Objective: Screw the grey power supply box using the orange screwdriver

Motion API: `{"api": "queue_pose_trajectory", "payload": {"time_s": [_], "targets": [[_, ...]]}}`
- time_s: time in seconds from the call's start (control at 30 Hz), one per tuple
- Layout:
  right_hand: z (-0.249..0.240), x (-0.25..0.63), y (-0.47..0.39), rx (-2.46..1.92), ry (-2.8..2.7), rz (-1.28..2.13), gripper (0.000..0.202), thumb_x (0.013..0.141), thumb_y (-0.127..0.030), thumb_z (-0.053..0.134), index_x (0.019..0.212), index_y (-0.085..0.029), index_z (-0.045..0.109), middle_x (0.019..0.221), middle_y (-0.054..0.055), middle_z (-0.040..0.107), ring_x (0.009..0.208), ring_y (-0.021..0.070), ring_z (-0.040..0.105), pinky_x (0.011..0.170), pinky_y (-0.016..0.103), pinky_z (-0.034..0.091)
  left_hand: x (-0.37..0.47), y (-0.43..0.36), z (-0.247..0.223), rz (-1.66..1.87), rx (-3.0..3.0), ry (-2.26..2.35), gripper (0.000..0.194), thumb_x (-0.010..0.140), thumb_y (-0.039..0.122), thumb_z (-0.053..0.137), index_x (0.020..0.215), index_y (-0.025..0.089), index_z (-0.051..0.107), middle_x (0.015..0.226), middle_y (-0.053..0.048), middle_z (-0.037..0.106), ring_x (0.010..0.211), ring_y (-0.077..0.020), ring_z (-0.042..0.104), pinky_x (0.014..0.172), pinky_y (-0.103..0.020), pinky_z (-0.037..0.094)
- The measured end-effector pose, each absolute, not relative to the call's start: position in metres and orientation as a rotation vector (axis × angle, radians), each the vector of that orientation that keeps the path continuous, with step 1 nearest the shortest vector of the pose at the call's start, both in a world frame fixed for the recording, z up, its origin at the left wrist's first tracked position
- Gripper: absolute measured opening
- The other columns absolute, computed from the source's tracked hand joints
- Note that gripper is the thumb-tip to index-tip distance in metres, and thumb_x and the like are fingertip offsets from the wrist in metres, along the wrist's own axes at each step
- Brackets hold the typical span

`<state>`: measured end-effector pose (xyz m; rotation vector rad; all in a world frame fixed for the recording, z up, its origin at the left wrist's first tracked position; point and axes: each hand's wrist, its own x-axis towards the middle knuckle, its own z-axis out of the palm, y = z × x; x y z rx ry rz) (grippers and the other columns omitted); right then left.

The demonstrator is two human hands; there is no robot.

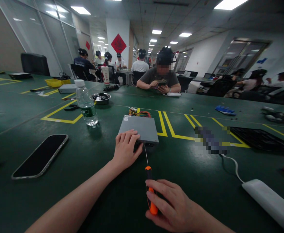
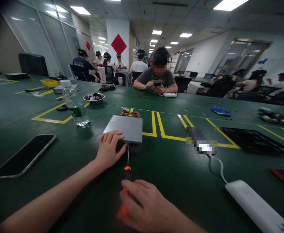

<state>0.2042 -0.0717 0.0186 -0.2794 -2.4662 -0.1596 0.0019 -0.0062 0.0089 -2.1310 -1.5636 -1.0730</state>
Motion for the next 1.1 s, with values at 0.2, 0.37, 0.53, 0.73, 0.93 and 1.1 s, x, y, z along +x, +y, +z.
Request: {"api": "queue_pose_trajectory", "payload": {"time_s": [0.2, 0.37, 0.53, 0.73, 0.93, 1.1], "targets": [[0.016, 0.204, -0.071, -0.312, -2.493, -0.149, 0.025, 0.085, -0.028, 0.049, 0.104, -0.011, 0.051, 0.099, 0.016, 0.063, 0.081, 0.0183, 0.063, 0.071, 0.031, 0.053, 0.001, -0.007, 0.009, -1.072, -2.131, -1.566, 0.022, 0.08, 0.031, 0.052, 0.1, 0.021, 0.051, 0.112, -0.007, 0.057, 0.11, -0.0232, 0.048, 0.09, -0.041, 0.03], [0.016, 0.203, -0.073, -0.314, -2.471, -0.168, 0.023, 0.083, -0.025, 0.051, 0.101, -0.011, 0.053, 0.1, 0.017, 0.063, 0.082, 0.0174, 0.063, 0.074, 0.03, 0.052, 0.002, -0.007, 0.009, -1.077, -2.133, -1.564, 0.022, 0.08, 0.031, 0.052, 0.1, 0.022, 0.051, 0.112, -0.007, 0.058, 0.109, -0.0236, 0.048, 0.089, -0.042, 0.03], [0.022, 0.204, -0.073, -0.316, -2.415, -0.236, 0.02, 0.083, -0.023, 0.051, 0.099, -0.011, 0.053, 0.099, 0.017, 0.063, 0.087, 0.0168, 0.062, 0.077, 0.028, 0.051, 0.002, -0.006, 0.009, -1.068, -2.132, -1.568, 0.023, 0.08, 0.031, 0.052, 0.101, 0.022, 0.051, 0.113, -0.007, 0.057, 0.11, -0.0232, 0.048, 0.089, -0.041, 0.03], [0.027, 0.201, -0.074, -0.332, -2.408, -0.232, 0.017, 0.087, -0.025, 0.047, 0.092, -0.012, 0.056, 0.096, 0.016, 0.063, 0.082, 0.0159, 0.062, 0.075, 0.027, 0.051, 0.002, -0.007, 0.009, -1.051, -2.134, -1.576, 0.023, 0.081, 0.031, 0.051, 0.102, 0.022, 0.05, 0.113, -0.007, 0.057, 0.11, -0.0231, 0.048, 0.09, -0.041, 0.029], [0.016, 0.193, -0.075, -0.387, -2.538, -0.228, 0.02, 0.085, -0.03, 0.052, 0.1, -0.018, 0.058, 0.095, 0.012, 0.063, 0.07, 0.0158, 0.062, 0.069, 0.032, 0.051, 0.002, -0.006, 0.009, -1.048, -2.134, -1.56, 0.022, 0.081, 0.031, 0.05, 0.101, 0.022, 0.05, 0.112, -0.007, 0.057, 0.109, -0.0227, 0.048, 0.089, -0.041, 0.03], [0.01, 0.195, -0.074, -0.396, -2.452, -0.173, 0.021, 0.086, -0.033, 0.05, 0.09, -0.013, 0.056, 0.094, 0.015, 0.064, 0.082, 0.0175, 0.062, 0.073, 0.031, 0.051, 0.002, -0.006, 0.009, -1.063, -2.13, -1.552, 0.022, 0.081, 0.03, 0.051, 0.101, 0.022, 0.051, 0.112, -0.007, 0.057, 0.109, -0.0232, 0.048, 0.089, -0.041, 0.03]]}}
